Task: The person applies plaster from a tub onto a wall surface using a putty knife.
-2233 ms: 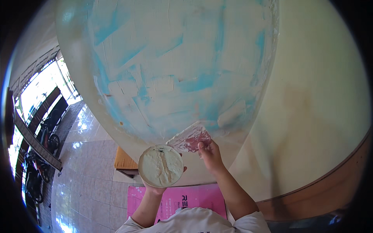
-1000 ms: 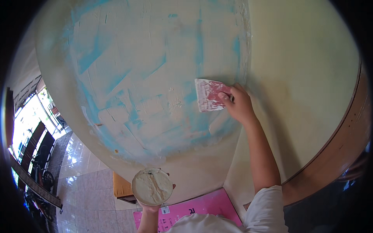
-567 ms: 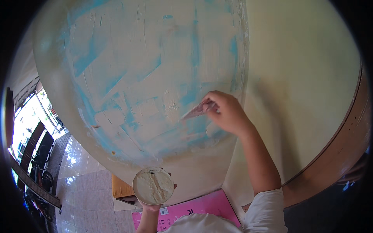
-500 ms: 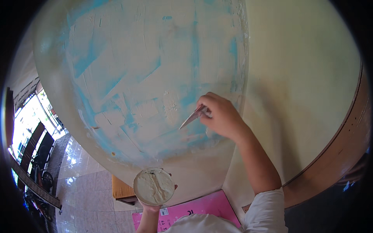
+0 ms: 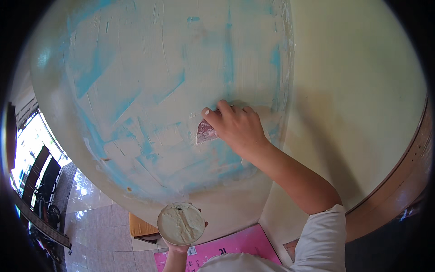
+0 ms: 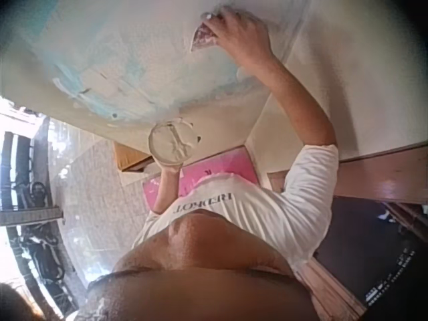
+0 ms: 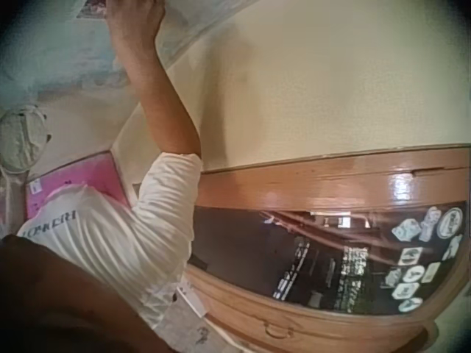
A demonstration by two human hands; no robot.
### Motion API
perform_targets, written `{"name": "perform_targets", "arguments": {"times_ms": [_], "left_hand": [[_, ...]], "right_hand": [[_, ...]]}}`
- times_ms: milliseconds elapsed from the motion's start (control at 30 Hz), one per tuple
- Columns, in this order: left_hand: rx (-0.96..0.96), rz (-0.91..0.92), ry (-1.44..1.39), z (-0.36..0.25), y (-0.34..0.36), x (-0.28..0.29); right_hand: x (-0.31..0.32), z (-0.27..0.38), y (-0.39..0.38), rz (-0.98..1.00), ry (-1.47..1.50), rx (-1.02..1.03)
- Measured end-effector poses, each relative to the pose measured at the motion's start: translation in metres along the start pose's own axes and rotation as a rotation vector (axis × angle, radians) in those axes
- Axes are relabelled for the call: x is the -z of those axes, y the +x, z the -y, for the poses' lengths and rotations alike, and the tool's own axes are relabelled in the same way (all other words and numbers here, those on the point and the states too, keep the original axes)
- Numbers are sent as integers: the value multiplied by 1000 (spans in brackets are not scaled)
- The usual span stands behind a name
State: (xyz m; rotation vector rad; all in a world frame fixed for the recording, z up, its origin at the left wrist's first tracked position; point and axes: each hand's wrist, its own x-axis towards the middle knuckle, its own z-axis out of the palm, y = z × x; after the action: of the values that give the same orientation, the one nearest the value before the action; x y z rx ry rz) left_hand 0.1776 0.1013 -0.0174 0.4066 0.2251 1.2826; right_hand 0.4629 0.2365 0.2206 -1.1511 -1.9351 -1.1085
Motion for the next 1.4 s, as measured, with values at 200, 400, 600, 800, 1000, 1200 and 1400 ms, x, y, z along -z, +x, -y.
{"name": "perform_targets", "arguments": {"times_ms": [200,400,600,800,1000,1200,1400], "left_hand": [[72,16,-12,0,13,-6],[63,161,-132,3,23,-8],[127,93,-268,7,24,-3],[122,57,-50,5,22,-14],[57,171,-44,4,21,-5],[55,229,-199,7,18,3],[69,210,-176,5,8,-10]], "right_hand": [[19,-35,19,-187,-68,-107],[32,-36,7,-92,177,-277],[-1,24,1,11,-82,16],[41,-63,38,-259,-135,-334],[27,-4,12,-66,125,-240],[-4,7,20,-24,-82,-160],[46,-55,27,-206,45,-497]]}}
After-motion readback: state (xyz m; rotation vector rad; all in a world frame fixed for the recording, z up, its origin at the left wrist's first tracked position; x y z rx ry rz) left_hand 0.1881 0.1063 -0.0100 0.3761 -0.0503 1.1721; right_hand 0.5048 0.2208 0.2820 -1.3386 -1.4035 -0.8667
